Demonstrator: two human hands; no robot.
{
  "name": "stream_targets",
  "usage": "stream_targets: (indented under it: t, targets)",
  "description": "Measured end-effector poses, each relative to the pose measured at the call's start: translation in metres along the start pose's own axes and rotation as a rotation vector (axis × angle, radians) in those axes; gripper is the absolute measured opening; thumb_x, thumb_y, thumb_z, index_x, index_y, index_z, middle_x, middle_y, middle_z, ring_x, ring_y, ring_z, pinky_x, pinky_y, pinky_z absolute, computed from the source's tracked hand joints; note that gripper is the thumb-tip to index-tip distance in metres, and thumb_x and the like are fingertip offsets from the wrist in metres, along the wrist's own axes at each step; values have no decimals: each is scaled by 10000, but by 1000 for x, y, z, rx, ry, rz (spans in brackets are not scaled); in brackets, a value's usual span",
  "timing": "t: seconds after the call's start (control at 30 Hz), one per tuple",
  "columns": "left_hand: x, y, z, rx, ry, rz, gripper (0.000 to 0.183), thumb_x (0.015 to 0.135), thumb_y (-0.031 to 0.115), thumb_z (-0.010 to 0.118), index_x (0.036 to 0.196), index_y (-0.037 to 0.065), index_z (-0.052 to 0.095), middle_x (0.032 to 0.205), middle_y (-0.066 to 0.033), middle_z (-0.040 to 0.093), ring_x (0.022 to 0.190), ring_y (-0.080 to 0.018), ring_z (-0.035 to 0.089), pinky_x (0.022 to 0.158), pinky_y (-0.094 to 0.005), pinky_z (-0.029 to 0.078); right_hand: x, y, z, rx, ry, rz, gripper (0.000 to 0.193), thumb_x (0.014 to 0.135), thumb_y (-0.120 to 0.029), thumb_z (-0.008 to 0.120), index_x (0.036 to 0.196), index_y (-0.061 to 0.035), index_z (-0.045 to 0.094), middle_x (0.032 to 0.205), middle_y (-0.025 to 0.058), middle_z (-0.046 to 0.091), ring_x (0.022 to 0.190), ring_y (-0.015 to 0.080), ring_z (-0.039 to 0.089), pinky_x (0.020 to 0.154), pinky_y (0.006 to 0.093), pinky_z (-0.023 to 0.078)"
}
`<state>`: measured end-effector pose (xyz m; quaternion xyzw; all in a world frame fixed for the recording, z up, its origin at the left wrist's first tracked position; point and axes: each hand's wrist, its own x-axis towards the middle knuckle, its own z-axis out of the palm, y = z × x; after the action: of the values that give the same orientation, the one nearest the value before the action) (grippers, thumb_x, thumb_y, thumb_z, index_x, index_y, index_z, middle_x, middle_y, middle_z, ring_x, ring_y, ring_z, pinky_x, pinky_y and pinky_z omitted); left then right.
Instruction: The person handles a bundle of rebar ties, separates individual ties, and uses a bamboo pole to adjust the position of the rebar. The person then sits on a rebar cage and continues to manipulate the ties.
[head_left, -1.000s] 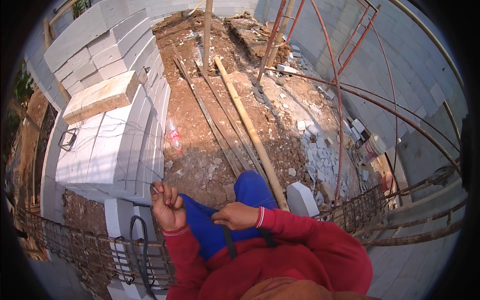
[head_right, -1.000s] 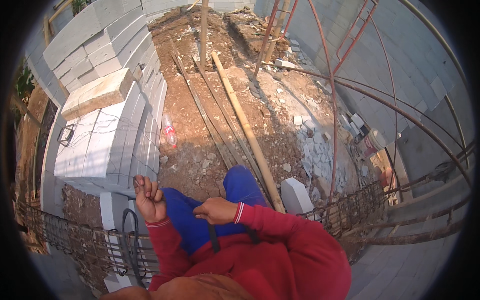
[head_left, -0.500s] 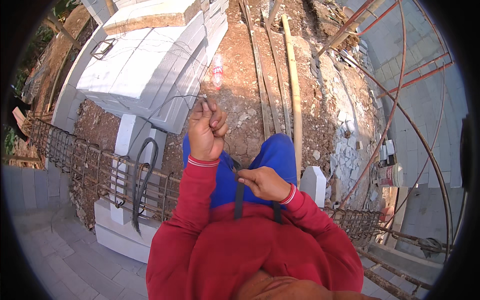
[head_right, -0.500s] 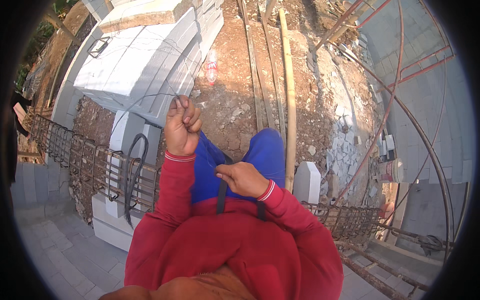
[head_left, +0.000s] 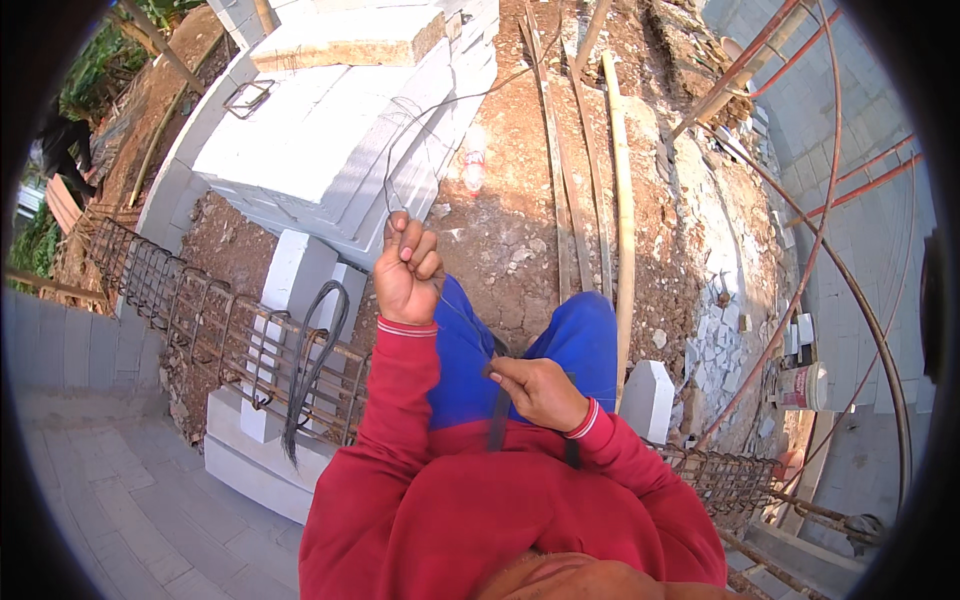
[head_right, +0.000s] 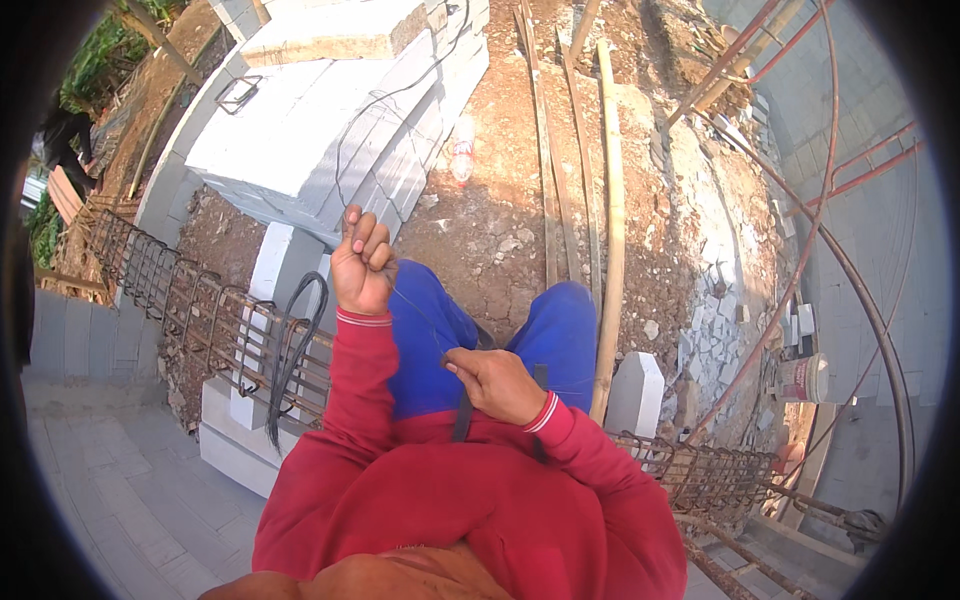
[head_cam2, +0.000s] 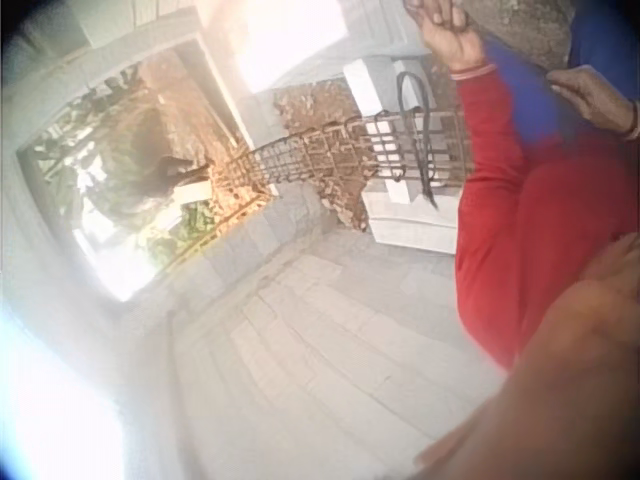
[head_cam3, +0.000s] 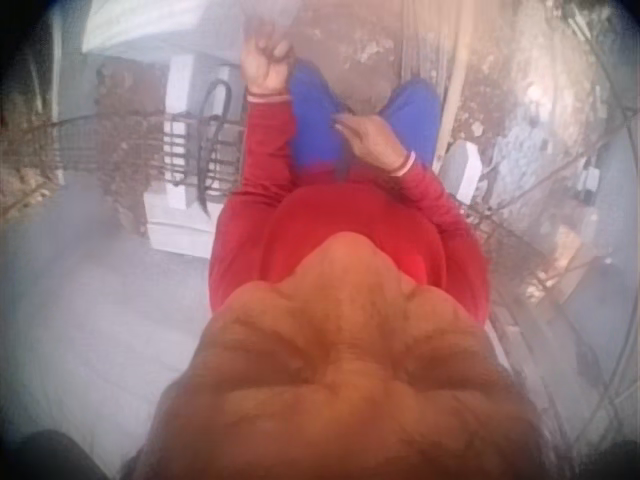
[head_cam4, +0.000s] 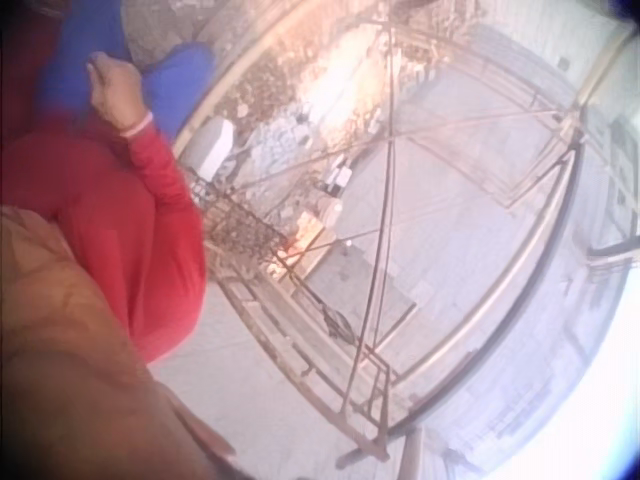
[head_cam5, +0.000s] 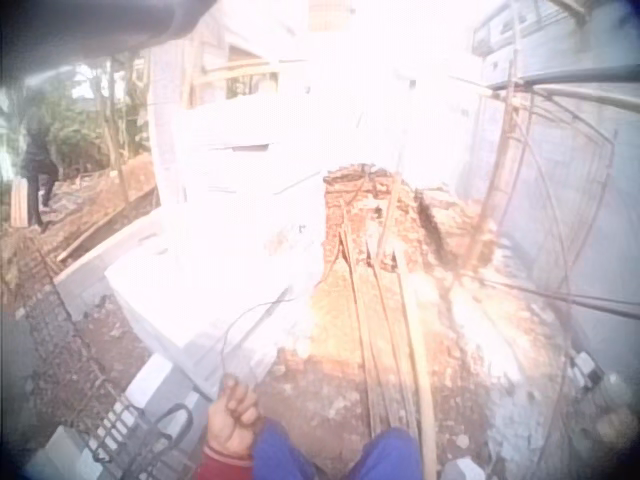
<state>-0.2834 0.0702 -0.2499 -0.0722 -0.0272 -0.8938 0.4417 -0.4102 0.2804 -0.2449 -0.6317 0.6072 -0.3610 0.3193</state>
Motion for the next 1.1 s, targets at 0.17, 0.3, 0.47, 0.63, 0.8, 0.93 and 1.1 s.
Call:
stream_targets:
  t: [0.17, 0.3, 0.47, 0.63, 0.8, 0.93, 1.1]
  targets:
    - [-4, 33, 26, 98, -92, 151, 128, 1065, 176, 425, 996, 85, 483, 681, 17, 319, 560, -68, 237, 438, -210, 207, 16, -11, -13, 25, 100, 73, 104, 937, -115, 607, 971, -42, 673, 791, 180, 660, 720, 375, 654, 602, 412, 497]
    - [-2, 49, 35, 180, -47, 252, 148, 1070, 192, 419, 1038, 75, 503, 693, 14, 342, 561, -71, 256, 443, -208, 238, 25, -23, -14, 183, -27, 48, 142, 968, -122, 588, 1019, -29, 682, 689, 141, 617, 592, 259, 609, 571, 365, 469]
    - [-6, 43, 31, 385, 251, 324, 258, 1072, 270, 422, 1160, 58, 542, 802, -22, 500, 642, -84, 432, 577, -223, 433, 35, -19, -7, 366, 35, 161, 170, 988, -137, 573, 1002, -14, 690, 600, 66, 532, 554, 96, 493, 525, 304, 405]
    - [-35, -23, 26, 630, 424, 250, 305, 1069, 279, 425, 1202, 29, 536, 946, -57, 589, 819, -164, 581, 765, -332, 542, 63, -7, 2, 347, 135, 211, 169, 976, -142, 587, 983, -11, 693, 600, 65, 542, 539, 91, 478, 510, 305, 390]
    - [-35, -29, 27, 393, 496, 316, 278, 1072, 255, 415, 1181, 25, 529, 828, -31, 516, 715, -152, 501, 679, -318, 490, 62, -17, 4, 157, 161, 37, 154, 968, -122, 592, 1014, -18, 697, 636, 119, 587, 540, 154, 549, 533, 328, 433]
    - [-29, 3, 32, 121, 404, 308, 189, 1065, 144, 373, 1138, 43, 515, 700, 22, 411, 592, -87, 356, 505, -232, 326, 55, -18, -5, 129, 196, 54, 131, 952, -93, 601, 1005, -22, 698, 729, 159, 652, 623, 257, 646, 575, 354, 479]
    - [-21, 4, 30, 215, 269, 255, 156, 1066, 177, 392, 1063, 87, 519, 648, 37, 358, 534, -61, 287, 448, -214, 237, 49, -24, -2, -221, 242, -140, 147, 892, -42, 635, 1026, -20, 691, 872, 177, 695, 768, 377, 673, 636, 388, 530]
